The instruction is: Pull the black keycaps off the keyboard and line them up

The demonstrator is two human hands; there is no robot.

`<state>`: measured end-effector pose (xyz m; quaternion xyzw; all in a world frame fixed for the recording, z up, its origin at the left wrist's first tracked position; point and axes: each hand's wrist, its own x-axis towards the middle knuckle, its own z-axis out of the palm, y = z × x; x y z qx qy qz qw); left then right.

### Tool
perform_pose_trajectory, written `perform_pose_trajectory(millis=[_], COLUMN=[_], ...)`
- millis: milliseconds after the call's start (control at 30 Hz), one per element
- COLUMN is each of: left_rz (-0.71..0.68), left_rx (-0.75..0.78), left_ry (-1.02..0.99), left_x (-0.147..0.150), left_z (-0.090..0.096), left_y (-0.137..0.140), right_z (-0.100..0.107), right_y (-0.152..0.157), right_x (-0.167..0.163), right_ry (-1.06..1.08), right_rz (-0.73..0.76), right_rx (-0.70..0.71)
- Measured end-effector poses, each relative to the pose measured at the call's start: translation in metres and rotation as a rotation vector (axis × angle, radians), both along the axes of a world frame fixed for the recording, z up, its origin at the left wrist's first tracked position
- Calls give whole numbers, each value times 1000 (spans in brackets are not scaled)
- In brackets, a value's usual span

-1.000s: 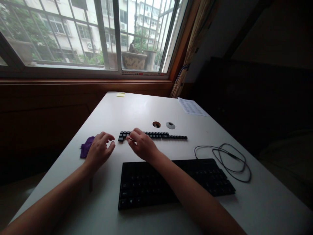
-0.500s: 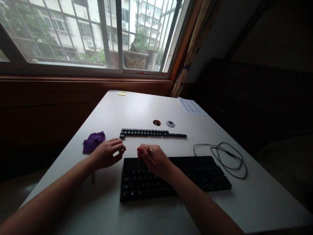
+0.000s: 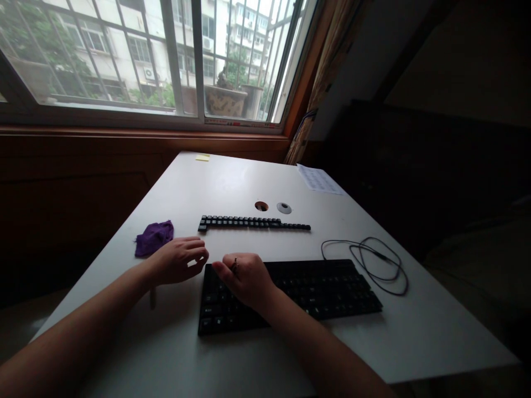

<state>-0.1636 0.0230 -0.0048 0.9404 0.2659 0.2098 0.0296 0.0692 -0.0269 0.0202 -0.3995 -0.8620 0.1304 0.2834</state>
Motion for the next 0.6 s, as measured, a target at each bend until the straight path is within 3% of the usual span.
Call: perform_pose_trajectory(millis=[267, 600], left_rz=[5, -6], left_rx=[16, 47], left_ry=[25, 29], left_x=[1, 2], left_z=[1, 2], left_y=[-2, -3], right_z=[-18, -18], right_y=[1, -4], right_x=[-5, -8], right_ry=[-128, -161], right_rz=[-101, -113], right_rx=[60, 92])
